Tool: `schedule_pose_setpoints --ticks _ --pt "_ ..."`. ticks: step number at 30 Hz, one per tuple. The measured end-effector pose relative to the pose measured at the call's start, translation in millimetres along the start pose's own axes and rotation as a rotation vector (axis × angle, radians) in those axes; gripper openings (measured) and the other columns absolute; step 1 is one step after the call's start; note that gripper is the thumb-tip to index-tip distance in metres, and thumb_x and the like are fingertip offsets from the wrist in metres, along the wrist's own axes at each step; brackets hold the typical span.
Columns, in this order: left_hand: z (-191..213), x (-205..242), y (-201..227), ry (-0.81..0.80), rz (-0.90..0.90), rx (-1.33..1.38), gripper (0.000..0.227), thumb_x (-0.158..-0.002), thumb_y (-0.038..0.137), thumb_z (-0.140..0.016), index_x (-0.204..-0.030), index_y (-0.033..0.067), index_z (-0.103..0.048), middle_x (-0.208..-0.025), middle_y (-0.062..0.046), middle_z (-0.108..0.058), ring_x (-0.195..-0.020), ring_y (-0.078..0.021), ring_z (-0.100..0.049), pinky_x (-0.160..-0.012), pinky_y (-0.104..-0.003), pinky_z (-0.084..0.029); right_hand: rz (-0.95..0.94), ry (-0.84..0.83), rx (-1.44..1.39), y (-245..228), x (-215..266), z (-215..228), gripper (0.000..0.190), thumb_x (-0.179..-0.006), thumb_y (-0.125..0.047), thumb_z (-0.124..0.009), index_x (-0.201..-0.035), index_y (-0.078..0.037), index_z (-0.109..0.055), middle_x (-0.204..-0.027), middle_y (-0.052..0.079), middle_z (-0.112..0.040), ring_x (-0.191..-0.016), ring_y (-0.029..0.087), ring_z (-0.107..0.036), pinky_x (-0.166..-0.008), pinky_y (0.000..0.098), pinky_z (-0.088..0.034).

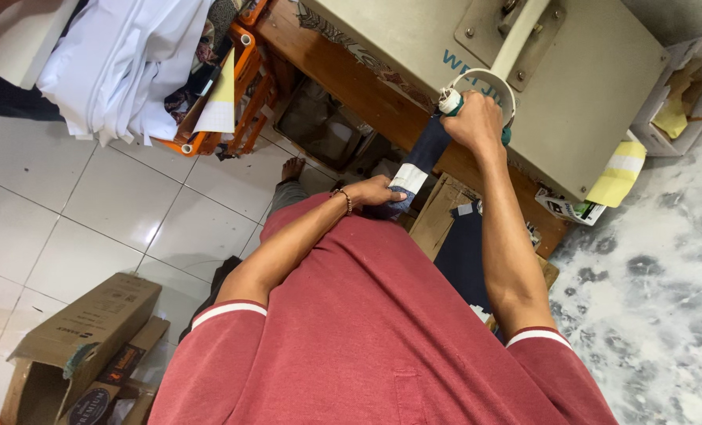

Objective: The person assembles small white fabric pieces onto a dark blue fabric strip laid on a wooden board. They repeatedly pick up white pieces, place them along the strip, and press them down. The person also uses a heat press machine to bond the pieces, then returns to manual placement.

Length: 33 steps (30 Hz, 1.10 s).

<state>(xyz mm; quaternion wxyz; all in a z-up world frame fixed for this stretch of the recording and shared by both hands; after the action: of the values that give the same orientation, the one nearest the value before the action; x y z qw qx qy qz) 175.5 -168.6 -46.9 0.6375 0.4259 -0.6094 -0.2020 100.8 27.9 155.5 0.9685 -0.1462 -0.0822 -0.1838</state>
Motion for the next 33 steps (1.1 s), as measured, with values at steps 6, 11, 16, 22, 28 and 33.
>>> schedule_pose_setpoints --ticks 6,11,16,22,28,33 --pt "-2.6 -12.7 -3.5 -0.011 -0.018 -0.001 0.066 -0.088 0.048 -0.071 -0.13 -0.0026 -0.066 -0.13 -0.021 -0.068 -0.123 -0.0322 -0.064 -0.105 -0.041 -0.047 0.0 -0.007 0.019 3.2 0.1 -0.7 0.025 -0.072 -0.016 -0.074 -0.091 0.002 -0.076 -0.083 0.027 -0.073 -0.081 0.042 -0.072 -0.082 0.0485 -0.056" --pt "7.7 -20.4 -6.5 0.016 0.025 -0.087 0.07 -0.087 0.049 -0.074 -0.127 -0.0076 -0.067 -0.128 -0.021 -0.07 -0.119 -0.0314 -0.067 -0.101 -0.04 -0.05 -0.034 -0.06 0.077 5.7 -7.1 -6.3 0.034 -0.071 -0.02 -0.073 -0.097 0.002 -0.075 -0.088 0.028 -0.073 -0.086 0.043 -0.073 -0.082 0.0499 -0.056" --pt "8.3 -29.8 -2.7 0.005 -0.009 -0.15 0.071 -0.085 0.048 -0.075 -0.124 -0.0105 -0.066 -0.127 -0.02 -0.072 -0.115 -0.031 -0.069 -0.098 -0.039 -0.053 0.005 -0.035 0.084 10.3 -8.7 -5.4 0.043 -0.071 -0.027 -0.078 -0.105 0.0 -0.076 -0.097 0.03 -0.072 -0.095 0.047 -0.069 -0.084 0.052 -0.054" --pt "7.9 -43.7 -5.4 -0.07 0.003 -0.13 0.069 -0.083 0.045 -0.079 -0.125 -0.0089 -0.065 -0.13 -0.021 -0.067 -0.117 -0.0323 -0.064 -0.098 -0.042 -0.051 0.019 -0.057 0.056 12.7 -3.7 1.7 0.053 -0.071 -0.029 -0.079 -0.116 -0.002 -0.074 -0.099 0.029 -0.073 -0.097 0.045 -0.071 -0.089 0.0502 -0.055" --pt "4.8 -67.8 -11.7 -0.085 -0.024 -0.22 0.069 -0.08 0.044 -0.08 -0.121 -0.0091 -0.068 -0.127 -0.022 -0.07 -0.115 -0.0336 -0.067 -0.096 -0.042 -0.052 -0.138 -0.171 0.129 23.1 0.7 5.2 0.05 -0.075 -0.032 -0.078 -0.115 -0.003 -0.075 -0.1 0.028 -0.075 -0.097 0.043 -0.073 -0.093 0.0487 -0.055" --pt "13.2 -70.0 -16.6 -0.072 -0.035 -0.221 0.068 -0.078 0.044 -0.082 -0.12 -0.0081 -0.07 -0.126 -0.022 -0.07 -0.115 -0.0333 -0.067 -0.096 -0.041 -0.052 -0.116 -0.151 0.116 14.3 -2.7 7.1 0.05 -0.074 -0.031 -0.077 -0.117 -0.004 -0.073 -0.101 0.03 -0.073 -0.098 0.045 -0.071 -0.092 0.0494 -0.054"
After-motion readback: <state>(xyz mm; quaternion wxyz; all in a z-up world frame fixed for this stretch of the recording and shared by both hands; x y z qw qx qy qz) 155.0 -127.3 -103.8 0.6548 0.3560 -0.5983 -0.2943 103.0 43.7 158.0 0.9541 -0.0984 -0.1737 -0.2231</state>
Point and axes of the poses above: each hand's wrist, its own x-axis away from the middle knuckle, its own z-axis out of the back of the hand, y = z × x, the point moved 3 cm from there along -x, towards the middle knuckle
